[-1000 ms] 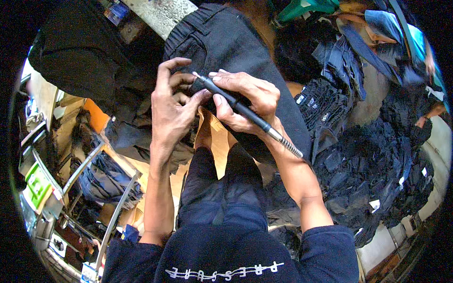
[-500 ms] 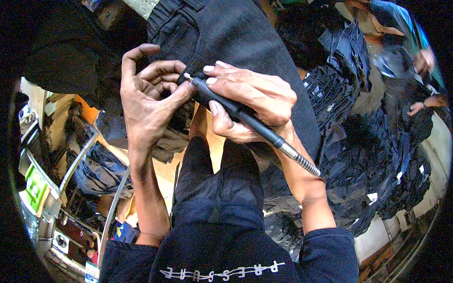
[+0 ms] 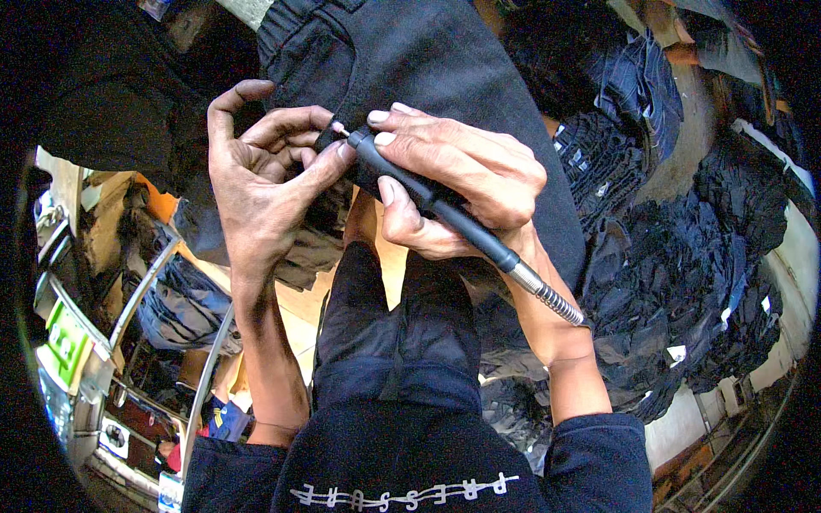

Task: The person uses a handheld rotary tool to trim loose threads and excess fabric along the seams and edges of dark garments. They repeatedly pick up garments from a pile, position them on a wooden workbench, and run the tool along the stitching lines before placing the items aside.

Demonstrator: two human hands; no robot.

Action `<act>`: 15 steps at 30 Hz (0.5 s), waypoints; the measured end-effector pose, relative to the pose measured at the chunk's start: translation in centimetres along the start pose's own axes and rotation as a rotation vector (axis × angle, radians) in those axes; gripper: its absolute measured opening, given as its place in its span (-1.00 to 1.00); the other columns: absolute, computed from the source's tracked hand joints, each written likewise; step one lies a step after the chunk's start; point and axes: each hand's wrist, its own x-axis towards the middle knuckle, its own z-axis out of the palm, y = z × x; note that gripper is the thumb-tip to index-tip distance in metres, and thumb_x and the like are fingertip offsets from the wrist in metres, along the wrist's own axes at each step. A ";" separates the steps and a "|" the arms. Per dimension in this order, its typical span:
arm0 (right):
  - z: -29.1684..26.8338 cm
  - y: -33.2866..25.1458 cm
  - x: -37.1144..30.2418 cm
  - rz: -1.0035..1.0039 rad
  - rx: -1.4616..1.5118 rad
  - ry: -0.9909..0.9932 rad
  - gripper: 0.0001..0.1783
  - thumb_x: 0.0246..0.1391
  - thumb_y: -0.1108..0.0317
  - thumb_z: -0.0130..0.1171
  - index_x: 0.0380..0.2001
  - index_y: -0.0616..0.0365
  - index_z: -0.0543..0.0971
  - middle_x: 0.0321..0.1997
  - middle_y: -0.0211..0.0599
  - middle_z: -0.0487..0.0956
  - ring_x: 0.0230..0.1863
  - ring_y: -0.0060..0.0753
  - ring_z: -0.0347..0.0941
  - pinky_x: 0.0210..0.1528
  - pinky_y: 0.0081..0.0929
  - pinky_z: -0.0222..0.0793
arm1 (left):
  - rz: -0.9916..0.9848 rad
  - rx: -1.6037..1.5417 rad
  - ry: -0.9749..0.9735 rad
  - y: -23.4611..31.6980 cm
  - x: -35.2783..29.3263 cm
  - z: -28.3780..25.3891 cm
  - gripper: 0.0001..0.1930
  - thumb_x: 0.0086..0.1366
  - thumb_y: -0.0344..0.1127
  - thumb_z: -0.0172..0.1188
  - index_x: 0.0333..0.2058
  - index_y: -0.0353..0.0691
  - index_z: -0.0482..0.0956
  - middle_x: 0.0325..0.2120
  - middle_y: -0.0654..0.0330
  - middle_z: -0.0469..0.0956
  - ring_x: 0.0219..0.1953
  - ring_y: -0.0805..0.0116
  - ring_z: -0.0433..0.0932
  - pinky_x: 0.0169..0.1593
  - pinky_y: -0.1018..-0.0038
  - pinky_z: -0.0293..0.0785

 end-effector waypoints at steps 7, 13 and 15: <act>0.0 0.1 -0.1 0.016 0.007 0.008 -0.70 0.01 0.53 0.33 -0.15 0.47 0.72 -0.15 0.30 0.78 -0.02 0.17 0.80 0.14 -0.02 0.73 | -0.003 -0.006 0.006 -0.1 0.1 0.1 -0.15 0.17 -0.69 0.56 0.30 -0.27 0.18 -0.06 -0.12 0.72 -0.17 0.40 0.74 -0.17 0.62 0.63; -0.1 0.2 -0.1 0.030 0.001 0.024 -0.69 0.02 0.52 0.32 -0.14 0.46 0.72 -0.14 0.29 0.78 -0.02 0.16 0.80 0.15 0.00 0.73 | -0.006 0.014 0.009 -0.2 0.1 0.1 -0.16 0.19 -0.67 0.55 0.28 -0.27 0.16 -0.03 -0.17 0.72 -0.17 0.40 0.74 -0.19 0.63 0.61; -0.1 0.3 -0.2 0.031 -0.002 0.032 -0.69 0.03 0.52 0.32 -0.13 0.46 0.72 -0.14 0.29 0.78 -0.02 0.16 0.80 0.15 0.01 0.73 | -0.002 0.004 0.006 -0.2 0.1 0.1 -0.16 0.19 -0.67 0.55 0.28 -0.27 0.14 -0.03 -0.19 0.72 -0.17 0.40 0.74 -0.19 0.64 0.60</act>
